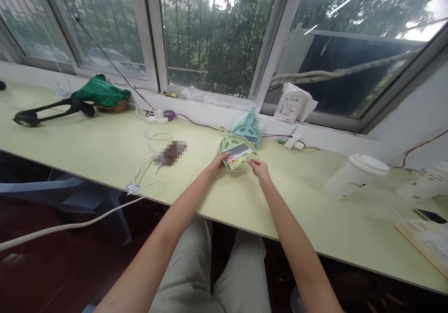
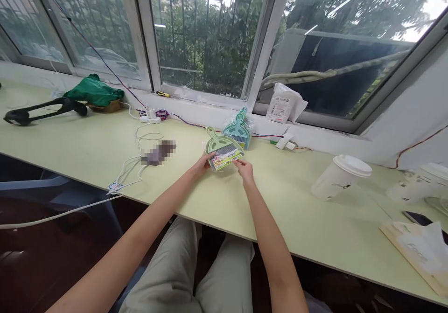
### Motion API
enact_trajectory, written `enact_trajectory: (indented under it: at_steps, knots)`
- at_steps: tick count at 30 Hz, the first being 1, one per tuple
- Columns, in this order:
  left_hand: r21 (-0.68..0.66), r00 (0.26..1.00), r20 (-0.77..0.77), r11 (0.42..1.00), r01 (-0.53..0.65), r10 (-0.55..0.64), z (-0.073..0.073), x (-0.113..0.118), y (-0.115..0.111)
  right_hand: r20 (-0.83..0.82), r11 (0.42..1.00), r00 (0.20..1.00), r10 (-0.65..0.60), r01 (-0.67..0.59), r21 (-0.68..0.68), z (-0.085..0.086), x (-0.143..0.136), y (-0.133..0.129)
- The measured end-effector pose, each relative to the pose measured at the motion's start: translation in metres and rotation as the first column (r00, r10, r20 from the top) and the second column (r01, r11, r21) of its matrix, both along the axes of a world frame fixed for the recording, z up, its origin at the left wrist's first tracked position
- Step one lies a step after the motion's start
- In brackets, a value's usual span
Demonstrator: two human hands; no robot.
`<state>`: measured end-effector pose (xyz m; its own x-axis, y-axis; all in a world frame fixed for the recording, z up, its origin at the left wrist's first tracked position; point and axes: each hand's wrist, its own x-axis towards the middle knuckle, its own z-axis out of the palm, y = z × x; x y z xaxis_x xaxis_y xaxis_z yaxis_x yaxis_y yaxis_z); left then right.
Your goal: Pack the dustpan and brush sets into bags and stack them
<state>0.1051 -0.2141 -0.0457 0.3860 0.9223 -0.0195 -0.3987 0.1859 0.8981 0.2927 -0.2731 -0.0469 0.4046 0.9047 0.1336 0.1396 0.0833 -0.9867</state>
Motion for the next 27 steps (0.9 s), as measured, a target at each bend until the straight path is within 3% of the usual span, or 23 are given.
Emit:
enact_trajectory:
  at_steps: [3, 6, 9, 13, 15, 19, 22, 25, 27]
  knots:
    - [0.013, 1.000, -0.003, 1.000, 0.025, -0.025, 0.002, 0.003, -0.003, -0.207, 0.999, 0.978, 0.036, -0.034, 0.012, 0.000, 0.009, 0.000]
    - [0.013, 0.998, -0.016, 0.998, 0.054, -0.054, 0.004, 0.004, -0.004, -0.310, 0.992, 0.949, 0.061, -0.022, 0.128, 0.000, 0.005, 0.001]
    - [0.045, 0.994, -0.046, 0.994, 0.099, -0.097, 0.007, 0.003, -0.005, -0.360, 0.974, 0.931, 0.058, 0.026, 0.224, -0.001, -0.009, -0.001]
    - [0.108, 0.983, -0.106, 0.981, 0.163, -0.152, 0.007, -0.003, -0.003, -0.351, 0.971, 0.930, 0.105, -0.021, 0.237, -0.002, -0.023, -0.005]
    - [0.135, 0.989, -0.121, 0.986, 0.097, -0.081, 0.006, -0.006, 0.002, -0.381, 0.973, 0.917, 0.116, -0.028, 0.229, -0.003, -0.024, -0.006]
    - [0.084, 0.961, -0.193, 0.979, -0.186, 0.199, -0.001, -0.011, 0.016, -0.434, 0.990, 0.896, 0.092, -0.033, 0.141, 0.000, -0.018, -0.006]
    - [0.055, 0.948, -0.181, 0.965, -0.258, 0.264, -0.004, -0.015, 0.027, -0.442, 0.994, 0.891, 0.106, -0.082, 0.074, 0.004, -0.014, -0.006]
    - [0.025, 0.945, -0.100, 0.950, -0.311, 0.312, 0.005, -0.024, 0.044, -0.438, 0.984, 0.882, 0.176, -0.163, 0.069, 0.009, -0.010, -0.007]
    - [-0.006, 0.904, -0.022, 0.904, -0.428, 0.427, 0.021, -0.039, 0.063, -0.451, 0.982, 0.873, 0.186, -0.169, 0.078, 0.011, -0.007, -0.008]
